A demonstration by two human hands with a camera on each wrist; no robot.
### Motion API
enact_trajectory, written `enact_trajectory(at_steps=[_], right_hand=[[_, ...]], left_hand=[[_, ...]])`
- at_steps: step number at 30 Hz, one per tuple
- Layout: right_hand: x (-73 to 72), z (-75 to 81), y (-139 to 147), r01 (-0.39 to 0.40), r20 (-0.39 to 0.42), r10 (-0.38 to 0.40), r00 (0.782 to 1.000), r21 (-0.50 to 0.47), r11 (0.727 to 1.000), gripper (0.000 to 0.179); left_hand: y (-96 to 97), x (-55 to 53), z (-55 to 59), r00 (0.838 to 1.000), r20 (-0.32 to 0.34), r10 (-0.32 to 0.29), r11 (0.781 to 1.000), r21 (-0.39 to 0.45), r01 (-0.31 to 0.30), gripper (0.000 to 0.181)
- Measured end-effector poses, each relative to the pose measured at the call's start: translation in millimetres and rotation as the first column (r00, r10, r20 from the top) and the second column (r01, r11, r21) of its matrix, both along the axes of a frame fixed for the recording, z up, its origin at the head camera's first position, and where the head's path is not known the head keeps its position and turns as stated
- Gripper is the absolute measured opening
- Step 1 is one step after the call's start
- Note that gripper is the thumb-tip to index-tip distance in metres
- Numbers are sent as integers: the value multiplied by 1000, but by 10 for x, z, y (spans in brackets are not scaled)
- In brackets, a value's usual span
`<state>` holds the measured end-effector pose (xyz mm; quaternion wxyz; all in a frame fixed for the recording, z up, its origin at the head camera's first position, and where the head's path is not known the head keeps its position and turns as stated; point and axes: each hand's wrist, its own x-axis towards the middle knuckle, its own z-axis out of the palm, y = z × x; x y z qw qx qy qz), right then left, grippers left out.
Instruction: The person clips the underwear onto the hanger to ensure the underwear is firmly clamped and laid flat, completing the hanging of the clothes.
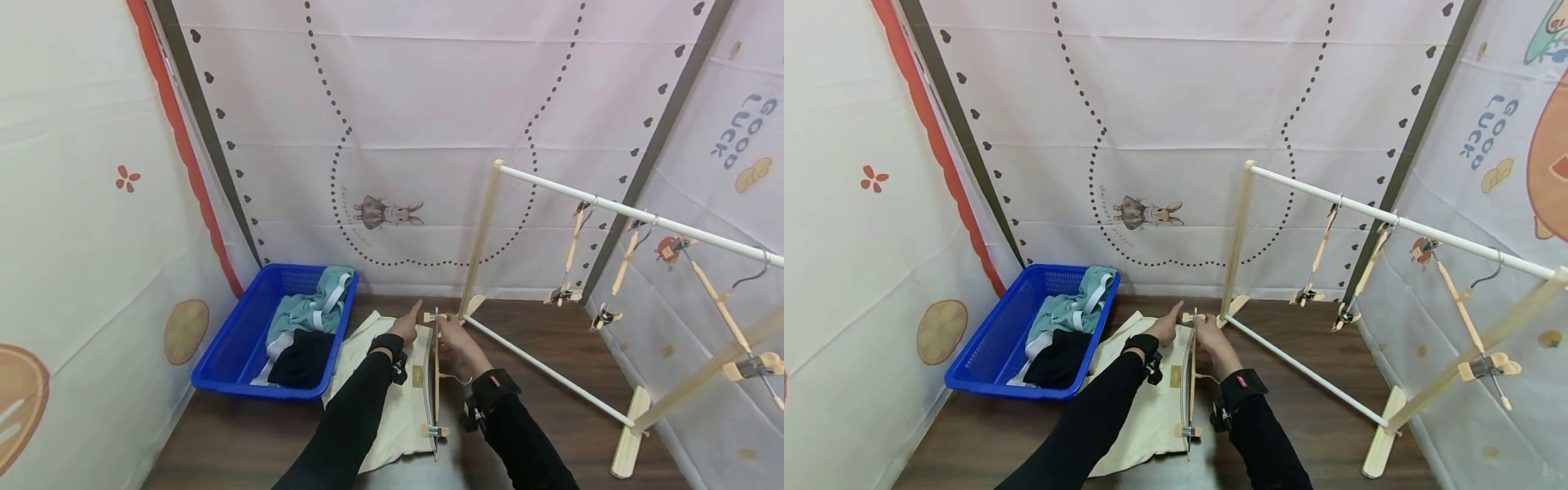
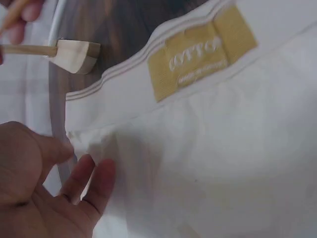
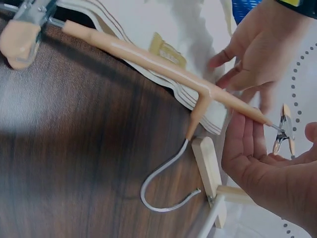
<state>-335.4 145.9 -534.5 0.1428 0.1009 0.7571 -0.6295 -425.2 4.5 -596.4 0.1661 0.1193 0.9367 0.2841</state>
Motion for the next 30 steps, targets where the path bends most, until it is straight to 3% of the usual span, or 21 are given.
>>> enact_trajectory(at_steps=[2,5,10,13,16,19,23,30], right_hand=[[9,24,31,-18,-13,18,1000,13,1000,63],[8,74,91,-21,-36,22,999,14,1000,56],[8,138,183,-45,-24,42,999,-134,990,42],[17,150,258,-31,-13,29,999,-221,975,39],[32,160,332,-19,-14,16,1000,-242,970,45],[45,177,389,-73,-52,65,997,-173,982,51],[60,166,462,-117,-116,109,987,-61,991,45],[58,115,468,-50,-236,69,969,86,995,32]], left_hand=[[23,-5,-20,998,-26,-51,998,-48,50,75],[55,-19,38,992,-73,-103,994,-49,100,54],[29,-36,190,986,-50,-158,983,-102,152,8],[-24,-41,259,984,-27,-177,982,-79,174,17],[-84,-38,390,983,-28,-184,982,-36,183,18],[-149,-22,563,980,-47,-192,981,-5,192,17],[-217,0,751,970,-62,-237,970,37,240,20],[-278,8,912,963,-52,-265,953,140,269,19]])
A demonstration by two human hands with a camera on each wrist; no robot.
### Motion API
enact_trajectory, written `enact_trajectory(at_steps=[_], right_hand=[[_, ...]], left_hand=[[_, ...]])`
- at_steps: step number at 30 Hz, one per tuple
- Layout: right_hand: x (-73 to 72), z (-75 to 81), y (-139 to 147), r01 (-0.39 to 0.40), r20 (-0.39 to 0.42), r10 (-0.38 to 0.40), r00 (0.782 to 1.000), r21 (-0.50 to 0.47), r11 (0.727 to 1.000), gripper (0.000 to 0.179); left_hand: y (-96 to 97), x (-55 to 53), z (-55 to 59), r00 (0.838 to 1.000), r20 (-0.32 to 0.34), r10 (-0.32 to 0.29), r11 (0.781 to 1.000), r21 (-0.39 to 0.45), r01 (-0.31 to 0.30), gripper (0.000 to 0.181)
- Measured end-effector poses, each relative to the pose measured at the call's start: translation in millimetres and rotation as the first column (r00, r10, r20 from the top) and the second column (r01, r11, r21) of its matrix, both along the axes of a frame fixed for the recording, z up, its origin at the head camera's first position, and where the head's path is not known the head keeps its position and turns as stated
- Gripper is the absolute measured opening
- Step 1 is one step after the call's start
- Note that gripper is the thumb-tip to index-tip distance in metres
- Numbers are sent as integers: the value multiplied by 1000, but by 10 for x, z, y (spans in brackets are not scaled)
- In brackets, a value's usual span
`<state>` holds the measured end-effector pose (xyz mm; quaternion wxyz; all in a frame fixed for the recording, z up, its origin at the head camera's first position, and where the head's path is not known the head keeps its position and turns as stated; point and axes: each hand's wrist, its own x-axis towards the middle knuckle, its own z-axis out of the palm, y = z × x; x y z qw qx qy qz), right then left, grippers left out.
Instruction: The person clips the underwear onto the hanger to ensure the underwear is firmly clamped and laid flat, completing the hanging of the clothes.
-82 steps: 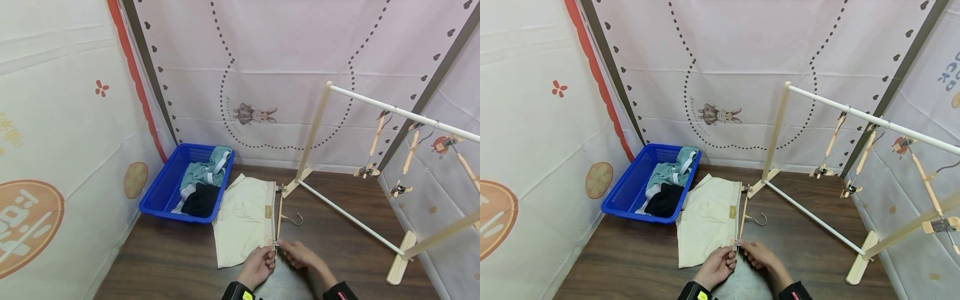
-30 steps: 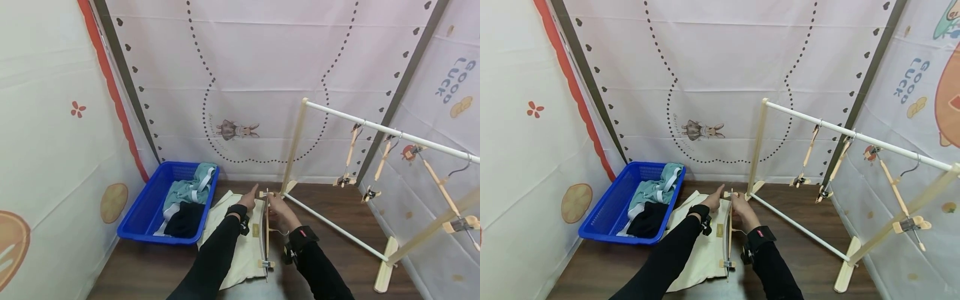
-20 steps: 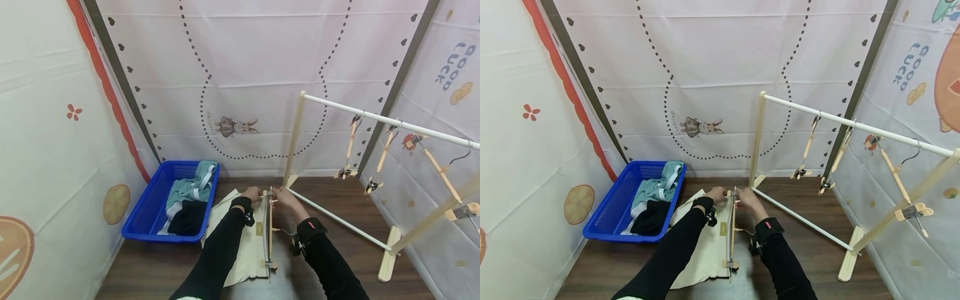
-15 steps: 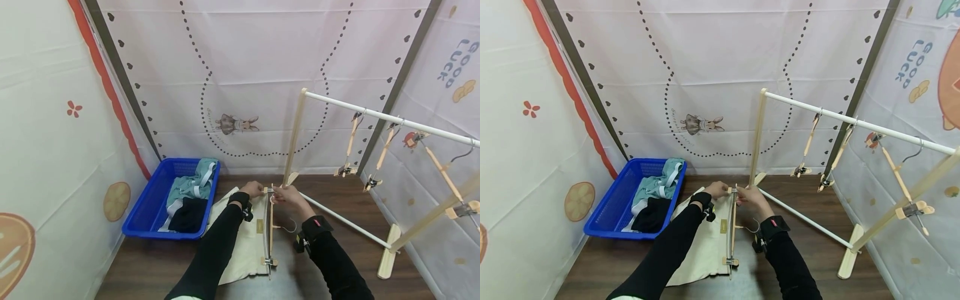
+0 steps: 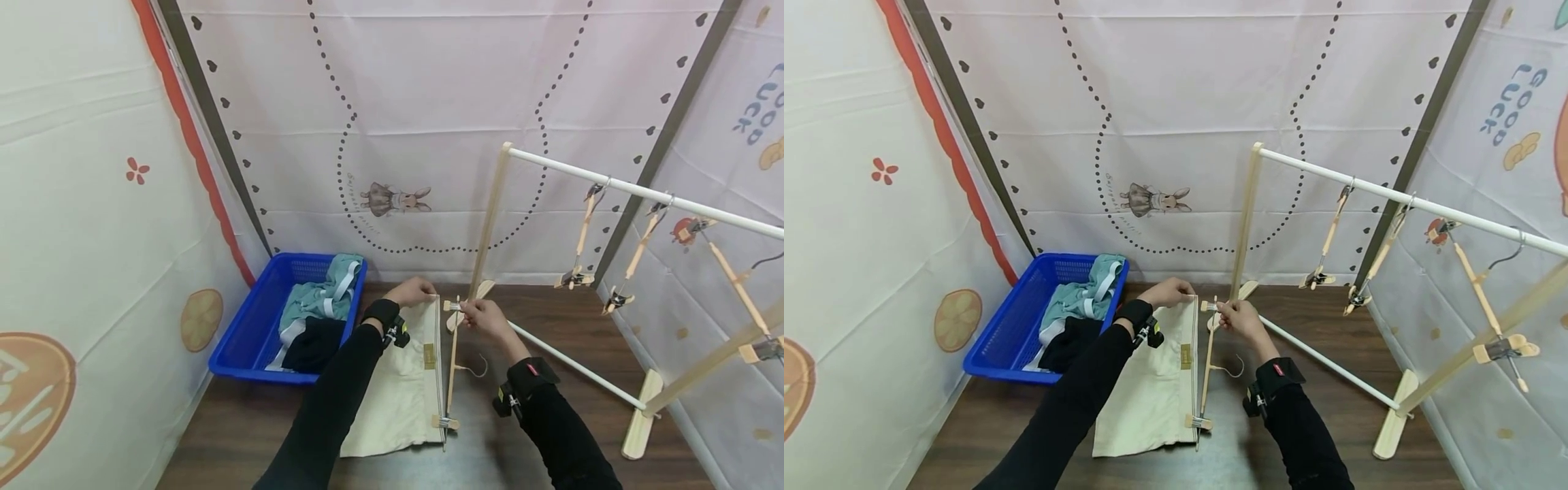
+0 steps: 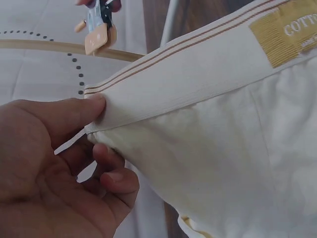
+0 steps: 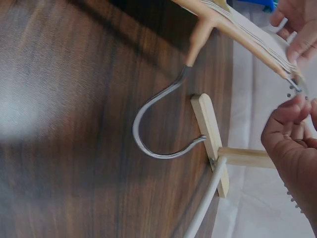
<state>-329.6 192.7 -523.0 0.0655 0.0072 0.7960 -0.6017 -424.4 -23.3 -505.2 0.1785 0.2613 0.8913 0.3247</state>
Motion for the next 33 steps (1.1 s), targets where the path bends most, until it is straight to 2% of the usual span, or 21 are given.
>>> enact_trajectory(at_steps=[6,11,20,28,33], right_hand=[[40,-68,-61,106,-77,-100,992,79,991,33],[67,-74,-88,147,-118,-134,984,105,984,32],[53,-21,-114,98,-100,-94,991,39,994,30],[49,-19,-158,111,-110,-99,989,113,987,34],[64,-14,-181,119,-98,-108,989,109,987,37]], left_hand=[[5,20,40,995,82,-57,995,89,50,23],[-15,50,87,990,114,-80,992,106,67,25],[12,80,160,990,131,-46,988,155,25,25],[74,61,131,979,206,1,977,208,-45,23],[112,48,98,972,235,11,973,222,-65,23]])
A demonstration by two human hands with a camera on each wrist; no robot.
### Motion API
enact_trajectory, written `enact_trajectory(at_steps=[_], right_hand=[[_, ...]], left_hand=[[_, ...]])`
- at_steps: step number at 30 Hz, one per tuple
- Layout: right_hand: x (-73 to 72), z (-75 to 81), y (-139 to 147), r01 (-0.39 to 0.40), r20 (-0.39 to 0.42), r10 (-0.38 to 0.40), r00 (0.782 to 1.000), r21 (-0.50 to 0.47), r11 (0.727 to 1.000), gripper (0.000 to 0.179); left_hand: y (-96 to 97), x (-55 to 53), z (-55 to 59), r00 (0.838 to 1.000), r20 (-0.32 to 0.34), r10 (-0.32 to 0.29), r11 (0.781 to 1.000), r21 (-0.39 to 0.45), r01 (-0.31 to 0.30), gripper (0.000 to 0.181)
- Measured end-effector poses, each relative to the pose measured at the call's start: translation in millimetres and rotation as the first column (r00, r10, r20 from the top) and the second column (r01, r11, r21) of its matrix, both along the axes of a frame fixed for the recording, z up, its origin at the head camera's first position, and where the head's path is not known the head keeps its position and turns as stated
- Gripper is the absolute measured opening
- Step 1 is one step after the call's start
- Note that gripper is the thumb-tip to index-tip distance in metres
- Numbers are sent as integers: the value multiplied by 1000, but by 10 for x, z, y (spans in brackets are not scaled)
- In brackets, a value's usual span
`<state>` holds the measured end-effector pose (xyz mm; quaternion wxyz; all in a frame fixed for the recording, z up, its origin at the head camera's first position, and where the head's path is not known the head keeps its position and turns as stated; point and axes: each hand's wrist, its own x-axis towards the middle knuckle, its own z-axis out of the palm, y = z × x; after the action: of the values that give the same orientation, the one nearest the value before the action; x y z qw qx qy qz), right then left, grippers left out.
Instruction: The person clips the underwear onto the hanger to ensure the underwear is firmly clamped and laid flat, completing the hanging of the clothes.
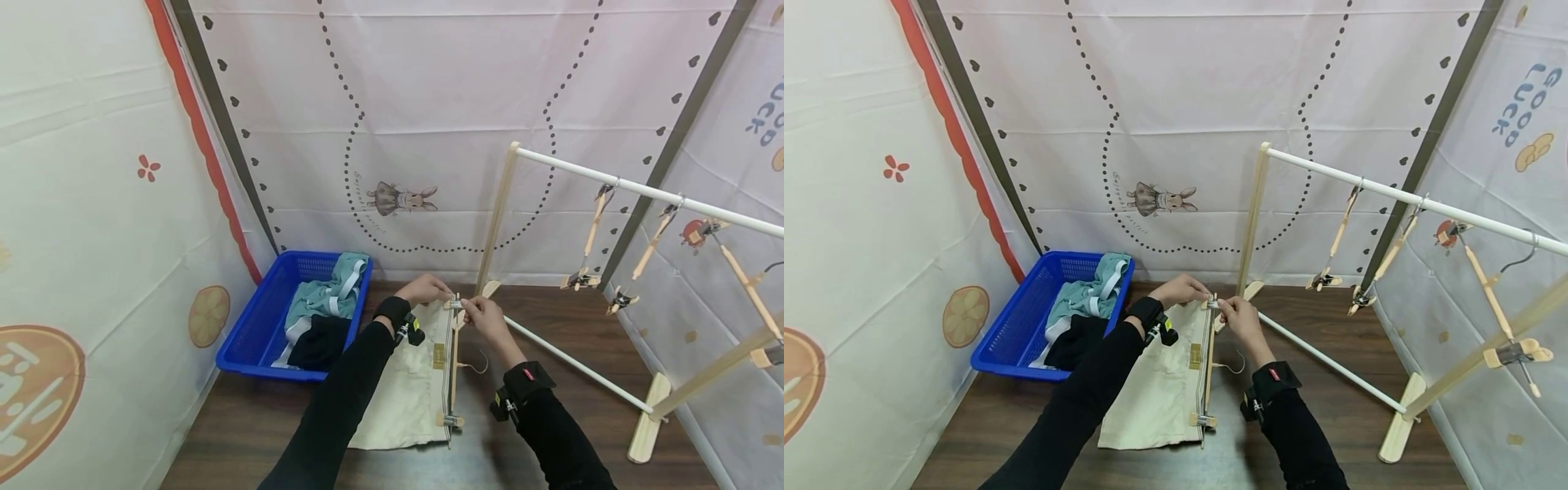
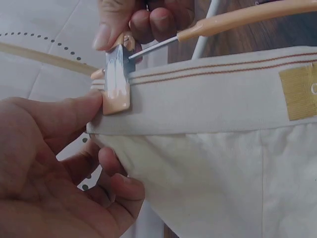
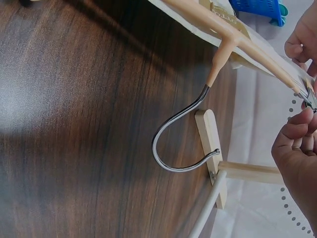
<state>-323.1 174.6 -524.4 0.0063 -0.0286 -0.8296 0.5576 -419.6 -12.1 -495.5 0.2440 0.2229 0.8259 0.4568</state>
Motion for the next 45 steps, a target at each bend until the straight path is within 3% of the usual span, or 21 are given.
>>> enact_trajectory(at_steps=[5,12,16,21,24,28,29,33,36,40,41,42,45], right_hand=[[-13,-17,3,-13,28,14,1000,-44,999,42],[-21,-59,-9,-32,74,46,996,-177,984,46],[-2,-109,-31,-31,75,49,996,-230,973,45],[37,-220,-39,-36,107,70,992,-286,958,49],[61,-285,-22,-52,126,95,987,-311,949,52],[107,-365,-4,-83,154,136,979,-310,947,57],[121,-386,-2,-90,158,143,977,-301,949,58],[205,-488,34,-109,153,151,977,-255,961,59],[360,-516,87,-122,117,145,983,-185,975,57],[690,-467,232,-113,55,119,991,-98,989,49],[783,-445,292,-95,37,98,995,-73,993,47],[879,-420,367,-76,20,77,997,-54,996,44],[1160,-339,656,19,-26,-19,999,15,1000,39]], left_hand=[[34,18,-3,1000,-9,26,999,-18,-26,22],[80,43,-12,997,-62,38,998,-41,-40,21],[75,133,-42,995,-96,23,998,-62,-29,25],[80,301,-159,994,-99,-53,991,-128,40,38],[98,379,-242,977,-177,-117,976,-204,80,44],[126,504,-401,937,-283,-206,935,-339,103,55],[135,551,-437,926,-299,-229,924,-366,110,58],[170,844,-522,914,-298,-274,900,-414,135,65],[190,1140,-534,878,-322,-353,871,-456,182,55],[217,1546,-550,829,-362,-426,833,-516,203,33],[223,1640,-551,830,-368,-419,832,-522,188,31],[227,1728,-557,848,-357,-392,839,-517,170,31],[226,1944,-607,922,-281,-265,881,-460,112,39]])
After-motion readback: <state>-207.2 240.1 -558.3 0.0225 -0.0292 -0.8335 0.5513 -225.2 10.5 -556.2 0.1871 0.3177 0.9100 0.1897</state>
